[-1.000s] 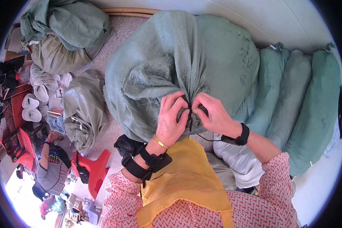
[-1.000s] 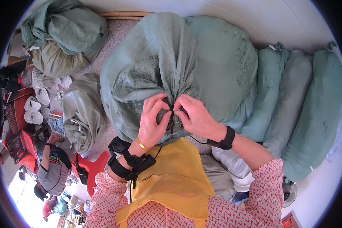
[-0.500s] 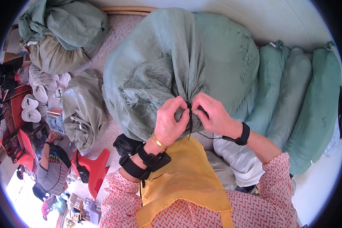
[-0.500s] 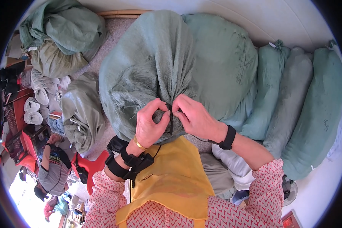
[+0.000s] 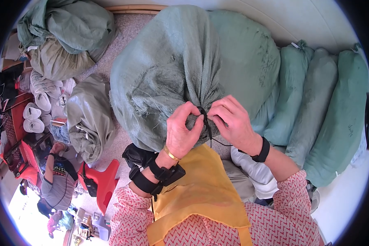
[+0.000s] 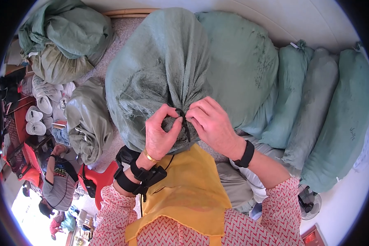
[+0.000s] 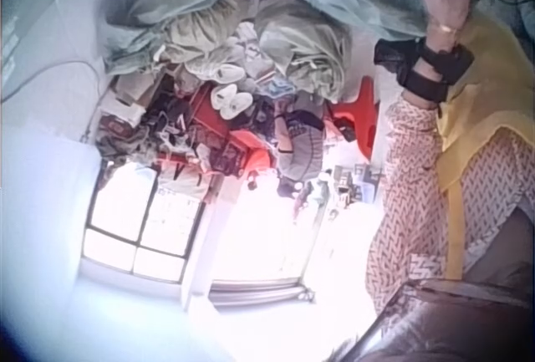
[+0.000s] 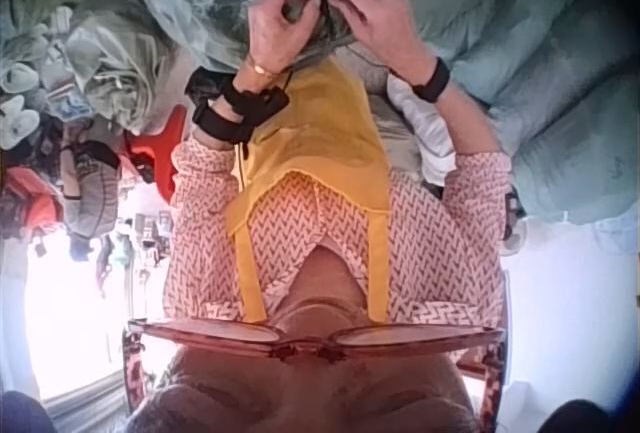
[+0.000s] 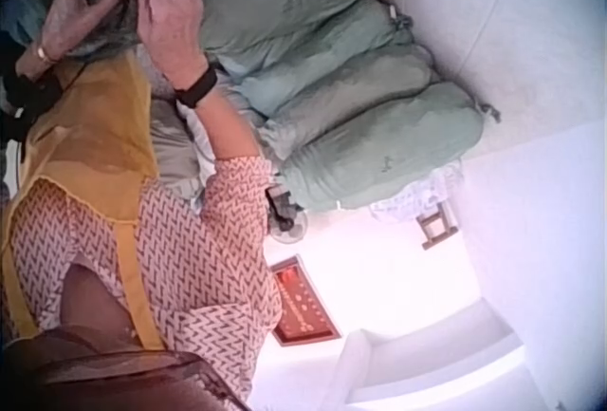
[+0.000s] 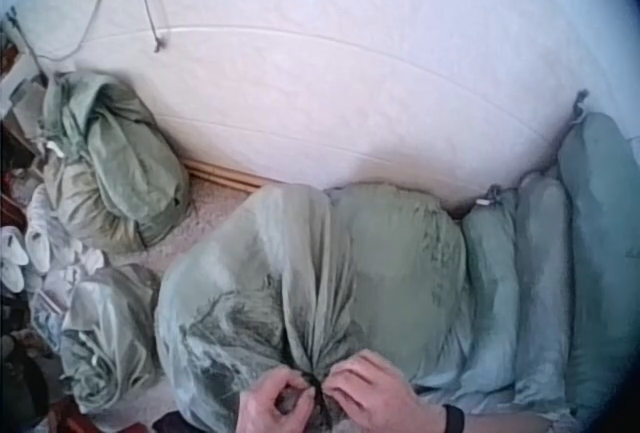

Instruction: Untie a large storage sack and remove an inner bag containing shoe components.

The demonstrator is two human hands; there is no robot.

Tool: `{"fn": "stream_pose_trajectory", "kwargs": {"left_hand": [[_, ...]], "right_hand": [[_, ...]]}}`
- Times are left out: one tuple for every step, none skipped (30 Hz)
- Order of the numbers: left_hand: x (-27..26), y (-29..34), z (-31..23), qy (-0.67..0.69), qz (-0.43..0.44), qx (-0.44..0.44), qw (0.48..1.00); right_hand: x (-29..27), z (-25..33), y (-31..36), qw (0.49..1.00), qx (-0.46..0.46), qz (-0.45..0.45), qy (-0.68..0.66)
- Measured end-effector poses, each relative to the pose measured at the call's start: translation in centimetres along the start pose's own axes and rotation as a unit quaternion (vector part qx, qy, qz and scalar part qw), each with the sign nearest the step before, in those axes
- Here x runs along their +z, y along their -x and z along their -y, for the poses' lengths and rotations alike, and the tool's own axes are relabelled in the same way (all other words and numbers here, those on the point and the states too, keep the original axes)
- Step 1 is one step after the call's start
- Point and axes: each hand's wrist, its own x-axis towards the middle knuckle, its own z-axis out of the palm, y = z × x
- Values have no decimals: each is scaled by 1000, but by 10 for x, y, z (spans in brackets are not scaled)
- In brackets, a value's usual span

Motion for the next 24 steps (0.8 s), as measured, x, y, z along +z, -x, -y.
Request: {"fn": "stream_pose_trajectory", "kwargs": {"left_hand": [[-1,0,0,-13,5,-4,1000],[-1,1,0,-13,5,-4,1000],[-1,1,0,-20,10,6,1000],[-2,2,0,-27,14,17,999],[-2,2,0,-27,14,17,999],[-1,2,-1,-34,19,19,999],[-1,2,-2,-40,24,22,999],[-2,2,-3,-40,24,21,999],[-3,1,-4,-54,31,43,997],[-3,0,-5,-68,38,65,995],[-3,0,-6,-68,39,65,995],[-2,0,-7,-78,43,82,993],[-2,-1,-7,-89,47,98,990],[-1,-1,-7,-89,48,98,990],[0,-1,-7,-99,57,110,987],[1,-2,-7,-108,65,122,985],[2,-2,-8,-107,66,122,985],[4,-3,-8,-114,67,123,984],[5,-3,-9,-120,69,123,983],[6,-3,-8,-120,70,123,983],[7,-2,-7,-121,70,115,983],[8,-1,-6,-122,70,108,984],[8,1,-5,-122,71,108,984],[9,2,-4,-111,67,101,986]], "right_hand": [[0,1,1,1000,16,5,-6],[0,1,2,1000,16,5,-6],[1,0,4,1000,21,8,-13],[1,0,5,999,25,11,-21],[2,1,5,999,24,12,-21],[2,3,5,999,31,13,-22],[3,4,5,999,37,14,-22],[2,5,3,999,37,14,-22],[2,6,1,998,46,18,-36],[1,6,1,997,54,22,-49],[1,6,1,997,54,22,-49],[2,5,1,996,58,27,-56],[3,4,2,996,61,32,-63],[3,4,3,996,61,31,-63],[3,4,4,995,66,37,-70],[4,3,5,994,71,43,-77],[4,2,6,994,72,43,-76],[5,0,7,993,69,45,-80],[6,-2,7,993,67,48,-85],[6,-3,7,993,68,48,-85],[7,-4,6,996,31,45,-71],[7,-5,6,997,-7,43,-57],[7,-5,7,997,-6,43,-58],[8,-7,8,998,-18,43,-52]]}}
